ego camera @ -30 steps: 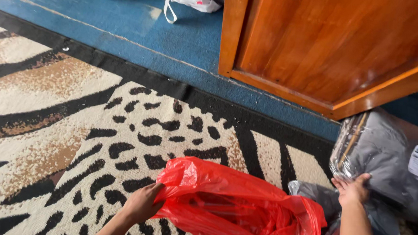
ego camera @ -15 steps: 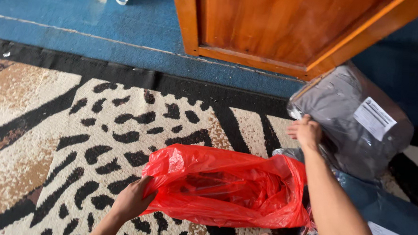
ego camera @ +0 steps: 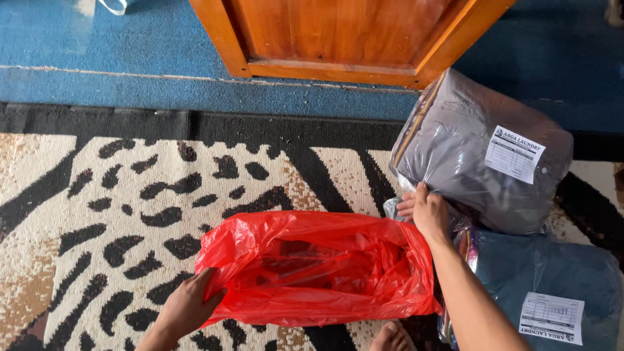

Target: The person picks up wrapped laundry packets from the floor and places them into various colored plastic bags.

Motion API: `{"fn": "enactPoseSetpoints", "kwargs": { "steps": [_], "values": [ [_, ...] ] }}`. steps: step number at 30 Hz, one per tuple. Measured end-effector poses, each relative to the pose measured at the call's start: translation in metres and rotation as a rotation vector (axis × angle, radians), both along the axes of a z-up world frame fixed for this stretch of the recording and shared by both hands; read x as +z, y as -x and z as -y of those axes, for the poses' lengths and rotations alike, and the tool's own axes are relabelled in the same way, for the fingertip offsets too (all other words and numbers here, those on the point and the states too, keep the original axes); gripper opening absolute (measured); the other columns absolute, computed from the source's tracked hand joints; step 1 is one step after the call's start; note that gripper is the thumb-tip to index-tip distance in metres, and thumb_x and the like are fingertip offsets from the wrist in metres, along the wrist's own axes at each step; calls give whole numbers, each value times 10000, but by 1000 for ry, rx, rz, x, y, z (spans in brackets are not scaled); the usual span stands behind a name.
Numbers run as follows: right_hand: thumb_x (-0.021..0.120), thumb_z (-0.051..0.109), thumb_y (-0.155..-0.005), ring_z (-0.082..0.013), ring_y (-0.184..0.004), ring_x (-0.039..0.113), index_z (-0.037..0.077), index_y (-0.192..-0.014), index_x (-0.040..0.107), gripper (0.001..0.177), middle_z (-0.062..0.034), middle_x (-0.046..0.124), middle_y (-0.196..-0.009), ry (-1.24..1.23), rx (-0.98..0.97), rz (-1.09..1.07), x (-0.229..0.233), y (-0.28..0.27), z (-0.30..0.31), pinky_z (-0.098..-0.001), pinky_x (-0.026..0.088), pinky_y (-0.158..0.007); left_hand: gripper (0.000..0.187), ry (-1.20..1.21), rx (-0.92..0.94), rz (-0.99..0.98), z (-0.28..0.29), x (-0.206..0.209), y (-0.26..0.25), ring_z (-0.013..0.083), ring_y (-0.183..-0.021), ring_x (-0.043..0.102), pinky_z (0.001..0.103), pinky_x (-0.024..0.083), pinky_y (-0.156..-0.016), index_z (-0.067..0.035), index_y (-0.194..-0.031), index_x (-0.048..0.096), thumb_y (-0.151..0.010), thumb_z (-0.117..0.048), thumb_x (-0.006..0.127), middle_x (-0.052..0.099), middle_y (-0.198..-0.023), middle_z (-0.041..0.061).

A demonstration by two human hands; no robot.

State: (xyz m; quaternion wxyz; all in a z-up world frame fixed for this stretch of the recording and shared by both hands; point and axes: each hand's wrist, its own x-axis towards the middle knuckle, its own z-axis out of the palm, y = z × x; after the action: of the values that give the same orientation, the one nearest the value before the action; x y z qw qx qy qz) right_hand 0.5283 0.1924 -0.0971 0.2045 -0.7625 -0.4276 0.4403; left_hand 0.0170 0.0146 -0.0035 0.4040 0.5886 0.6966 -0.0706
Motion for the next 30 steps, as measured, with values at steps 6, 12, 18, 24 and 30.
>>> {"fn": "enactPoseSetpoints", "kwargs": {
  "steps": [6, 12, 18, 24, 30],
  "values": [
    [240, 441, -1098, -212, -623, 779, -18, -901, 765, 725, -138, 801, -781, 26, 213, -35, -24, -18, 43, -345, 644, -620, 586, 90, -24, -70, -6, -2, -2, 323, -956, 769, 437, 596, -882, -85, -1397, 505, -922, -399, 639, 777, -996, 175],
    [277, 430, -1071, -238, -630, 760, 34, -831, 792, 693, -89, 783, -793, 21, 637, 45, -15, 2, 34, -388, 620, -685, 611, -35, 57, -21, -11, -7, 7, 403, -951, 742, 484, 582, -833, -84, -1382, 520, -892, -412, 681, 760, -965, 221],
    [306, 385, -1076, -251, -617, 759, -8, -763, 778, 690, -114, 780, -670, -60, 868, -79, 5, 83, -4, -377, 607, -782, 648, 47, 77, -46, -5, 9, 22, 374, -909, 748, 464, 579, -773, -111, -1407, 508, -855, -369, 729, 763, -906, 215],
    [365, 284, -1079, -194, -556, 758, -43, -777, 624, 515, -61, 651, -613, 33, 868, -268, -15, 172, -4, -414, 539, -436, 588, 288, 571, 322, -4, 33, 44, 171, -700, 678, 360, 565, -666, -92, -1444, 460, -913, -205, 686, 773, -913, 116],
    [381, 327, -1148, -234, -406, 522, 5, -781, 644, 555, -103, 571, -600, 79, 993, -20, 2, 230, 46, -401, 441, -413, 564, 164, 653, 273, -8, 40, 41, 191, -664, 660, 355, 538, -641, -74, -1458, 474, -930, -160, 652, 770, -894, 128]
  ]
}}
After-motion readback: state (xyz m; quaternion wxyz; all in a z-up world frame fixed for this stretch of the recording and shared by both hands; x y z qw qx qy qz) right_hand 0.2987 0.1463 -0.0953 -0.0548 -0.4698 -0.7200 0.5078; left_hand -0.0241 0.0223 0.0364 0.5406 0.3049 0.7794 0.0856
